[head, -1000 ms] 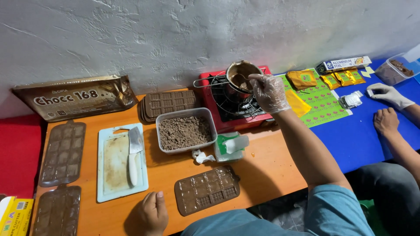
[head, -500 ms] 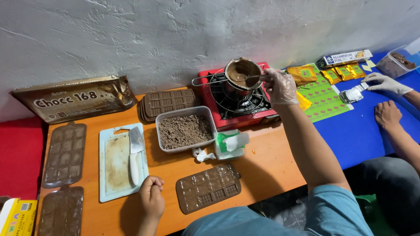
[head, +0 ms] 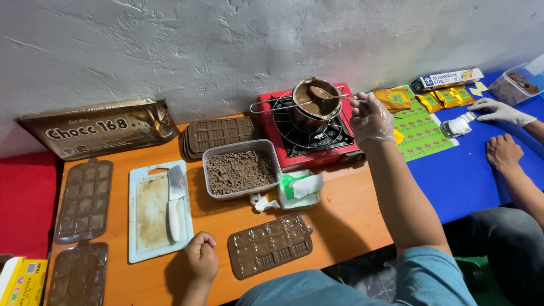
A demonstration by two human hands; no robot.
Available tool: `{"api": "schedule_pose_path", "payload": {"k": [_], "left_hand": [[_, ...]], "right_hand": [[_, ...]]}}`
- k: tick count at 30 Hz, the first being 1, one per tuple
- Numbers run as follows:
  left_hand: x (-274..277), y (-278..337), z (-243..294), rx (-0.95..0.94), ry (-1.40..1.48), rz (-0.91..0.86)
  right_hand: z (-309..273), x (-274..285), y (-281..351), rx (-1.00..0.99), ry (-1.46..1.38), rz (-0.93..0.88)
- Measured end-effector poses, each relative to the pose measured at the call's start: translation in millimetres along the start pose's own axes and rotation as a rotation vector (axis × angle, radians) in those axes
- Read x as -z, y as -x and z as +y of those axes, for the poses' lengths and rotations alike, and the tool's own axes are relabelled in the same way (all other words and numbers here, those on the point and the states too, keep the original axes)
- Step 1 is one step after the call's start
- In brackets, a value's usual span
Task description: A person wearing gloves uses a spoon to fill chocolate molds with melted chocolate from a pot and dry toppings from a container.
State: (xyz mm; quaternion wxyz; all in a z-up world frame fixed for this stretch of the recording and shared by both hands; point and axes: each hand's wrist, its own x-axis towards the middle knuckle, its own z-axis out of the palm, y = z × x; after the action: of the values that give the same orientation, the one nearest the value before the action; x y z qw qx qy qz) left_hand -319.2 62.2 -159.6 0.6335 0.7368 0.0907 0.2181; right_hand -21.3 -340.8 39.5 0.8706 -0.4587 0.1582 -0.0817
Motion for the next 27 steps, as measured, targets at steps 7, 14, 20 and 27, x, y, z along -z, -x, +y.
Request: {"api": "schedule_pose_path", "payload": {"k": [7, 14, 20, 27], "left_hand": [[2, 0, -3, 0.006, 0.045, 0.001], [3, 0, 2, 0.011, 0.055, 0.011], [1, 1, 0, -0.021, 0.088, 0.011], [0, 0, -1, -0.055, 0.108, 0.022]], "right_hand": [[2, 8, -3, -0.052, -0.071, 0.044], [-2, -4, 12, -0.03, -0.091, 0.065], [-5, -7, 21, -0.014, -0.07, 0.067], [-10, -14, 33, 0.016, -0.046, 0.079]]}}
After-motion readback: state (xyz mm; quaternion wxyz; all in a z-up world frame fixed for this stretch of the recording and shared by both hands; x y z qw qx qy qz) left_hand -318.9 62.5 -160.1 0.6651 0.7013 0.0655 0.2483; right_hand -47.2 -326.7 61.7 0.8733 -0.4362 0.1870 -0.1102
